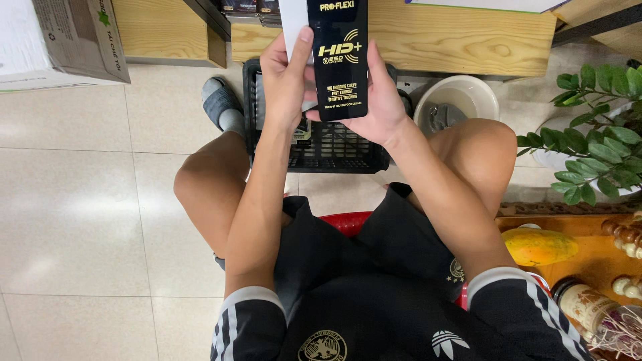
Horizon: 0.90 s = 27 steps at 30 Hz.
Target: The person wipes packaged phone screen protectors with a cloth, removes them from boxes, and writes in a notebook with a pen.
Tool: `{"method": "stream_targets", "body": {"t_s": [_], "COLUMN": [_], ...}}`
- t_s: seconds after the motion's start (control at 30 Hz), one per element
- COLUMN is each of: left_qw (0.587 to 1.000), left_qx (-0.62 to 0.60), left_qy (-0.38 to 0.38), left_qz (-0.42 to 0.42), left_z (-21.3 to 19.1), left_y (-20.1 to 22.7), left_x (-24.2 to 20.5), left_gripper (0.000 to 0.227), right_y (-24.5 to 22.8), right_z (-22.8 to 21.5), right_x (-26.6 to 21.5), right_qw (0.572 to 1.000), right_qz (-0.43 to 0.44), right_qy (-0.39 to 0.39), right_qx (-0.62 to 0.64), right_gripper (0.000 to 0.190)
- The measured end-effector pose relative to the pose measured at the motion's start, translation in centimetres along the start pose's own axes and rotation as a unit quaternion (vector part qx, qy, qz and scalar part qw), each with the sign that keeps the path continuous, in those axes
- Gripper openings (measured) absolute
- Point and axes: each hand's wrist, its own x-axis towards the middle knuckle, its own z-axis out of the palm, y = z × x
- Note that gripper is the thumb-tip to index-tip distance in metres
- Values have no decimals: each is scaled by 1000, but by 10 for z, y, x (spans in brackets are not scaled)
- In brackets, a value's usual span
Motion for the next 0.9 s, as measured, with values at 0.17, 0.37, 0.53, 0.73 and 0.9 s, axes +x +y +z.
{"method": "stream_targets", "body": {"t_s": [0.17, 0.37, 0.53, 0.73, 0.9], "left_qw": [1000, 999, 999, 998, 998], "left_qx": [28, -35, -6, -26, -24], "left_qy": [9, -14, -30, -46, -53], "left_qz": [8, -7, 27, 21, 20], "left_z": [0, 4, 0, -1, -1], "left_y": [7, 9, 3, 0, 1], "left_x": [-3, -5, 1, 2, 1], "left_gripper": [32, 30, 31, 29, 30], "right_y": [1, 2, -2, 2, 4], "right_z": [1, 2, 2, -7, -6], "right_x": [-2, -1, -2, 2, 2], "right_qw": [998, 999, 998, 998, 996], "right_qz": [45, 9, -18, -30, -49], "right_qy": [6, 5, 40, 50, 62], "right_qx": [-52, -43, -35, -22, -47], "right_gripper": [90, 83, 72, 68, 66]}}
